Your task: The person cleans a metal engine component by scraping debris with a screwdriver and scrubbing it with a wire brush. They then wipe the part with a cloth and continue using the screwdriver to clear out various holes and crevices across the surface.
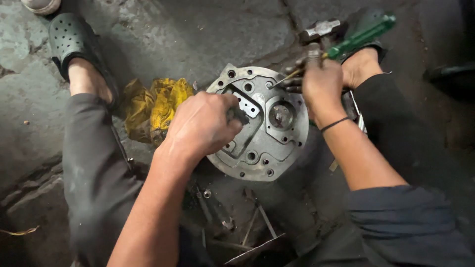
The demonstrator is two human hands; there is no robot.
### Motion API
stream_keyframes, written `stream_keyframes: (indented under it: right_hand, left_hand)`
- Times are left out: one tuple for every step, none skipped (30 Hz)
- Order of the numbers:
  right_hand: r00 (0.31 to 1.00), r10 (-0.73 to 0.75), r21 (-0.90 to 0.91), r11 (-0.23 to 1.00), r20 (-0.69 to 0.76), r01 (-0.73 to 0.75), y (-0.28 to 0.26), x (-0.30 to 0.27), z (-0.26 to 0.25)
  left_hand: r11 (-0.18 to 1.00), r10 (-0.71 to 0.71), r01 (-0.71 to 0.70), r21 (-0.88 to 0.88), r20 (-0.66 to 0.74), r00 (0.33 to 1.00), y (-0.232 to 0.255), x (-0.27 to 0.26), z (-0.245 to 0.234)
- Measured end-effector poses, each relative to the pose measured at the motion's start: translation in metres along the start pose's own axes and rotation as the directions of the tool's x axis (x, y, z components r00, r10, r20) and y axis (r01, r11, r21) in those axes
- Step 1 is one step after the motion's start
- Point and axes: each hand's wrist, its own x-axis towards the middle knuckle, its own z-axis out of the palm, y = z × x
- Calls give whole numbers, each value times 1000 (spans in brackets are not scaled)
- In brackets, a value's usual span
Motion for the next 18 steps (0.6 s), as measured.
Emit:
stream_keyframes:
  right_hand:
    - [1000, -3, 4, 1000, 3, 3, 1, 1, 0]
    - [982, 185, 223, 957, 29, -186, 1, 2, 0]
    - [930, 355, 420, 833, 91, -359, 0, 3, -4]
    - [932, 351, 421, 835, 89, -355, -3, 3, -8]
    - [893, 426, 547, 717, 146, -432, -7, 3, -13]
    - [847, 487, 652, 574, 215, -495, -10, 3, -18]
    - [849, 484, 655, 574, 214, -492, -26, -1, -25]
    - [875, 437, 725, 532, 207, -438, -43, -5, -32]
    - [899, 393, 788, 484, 194, -381, -59, -10, -39]
    - [900, 391, 790, 484, 190, -377, -72, -15, -47]
    - [935, 303, 769, 548, 185, -330, -86, -18, -56]
    - [960, 212, 745, 607, 184, -277, -99, -22, -65]
    - [961, 211, 743, 611, 181, -274, -109, -36, -70]
    - [975, 106, 639, 740, 197, -209, -118, -50, -74]
    - [972, 6, 523, 842, 236, -132, -127, -63, -76]
    - [970, 6, 520, 844, 241, -134, -120, -69, -75]
    - [949, 84, 233, 959, 302, -159, -113, -72, -74]
    - [924, 174, -75, 985, 339, -158, -106, -76, -73]
  left_hand:
    - [1000, -2, 2, 4, -4, 1000, -2, -2, 0]
    - [1000, 18, -18, -2, -35, 999, -3, -4, -1]
    - [999, 43, -44, -11, -66, 997, -3, -5, -1]
    - [999, 46, -46, -11, -70, 997, -4, -10, -2]
    - [997, 62, -68, -41, -135, 989, -6, -14, -3]
    - [993, 75, -91, -70, -199, 977, -8, -19, -4]
    - [993, 78, -94, -67, -202, 976, -7, -23, -6]
    - [992, -1, -29, -126, -233, 972, -7, -28, -7]
    - [982, -81, 32, -187, -257, 963, -7, -32, -9]
    - [982, -76, 28, -186, -258, 963, -17, -31, -2]
    - [913, -160, 40, -405, -267, 950, -28, -28, 4]
    - [796, -241, 42, -603, -253, 937, -39, -25, 11]
    - [793, -240, 39, -608, -253, 937, -44, -20, 20]
    - [611, -284, -2, -792, -222, 933, -50, -15, 28]
    - [388, -327, -42, -921, -180, 928, -57, -11, 36]
    - [385, -332, -42, -922, -180, 926, -48, -13, 31]
    - [500, -369, 82, -862, -127, 921, -38, -14, 25]
    - [598, -412, 205, -775, -78, 908, -29, -14, 19]
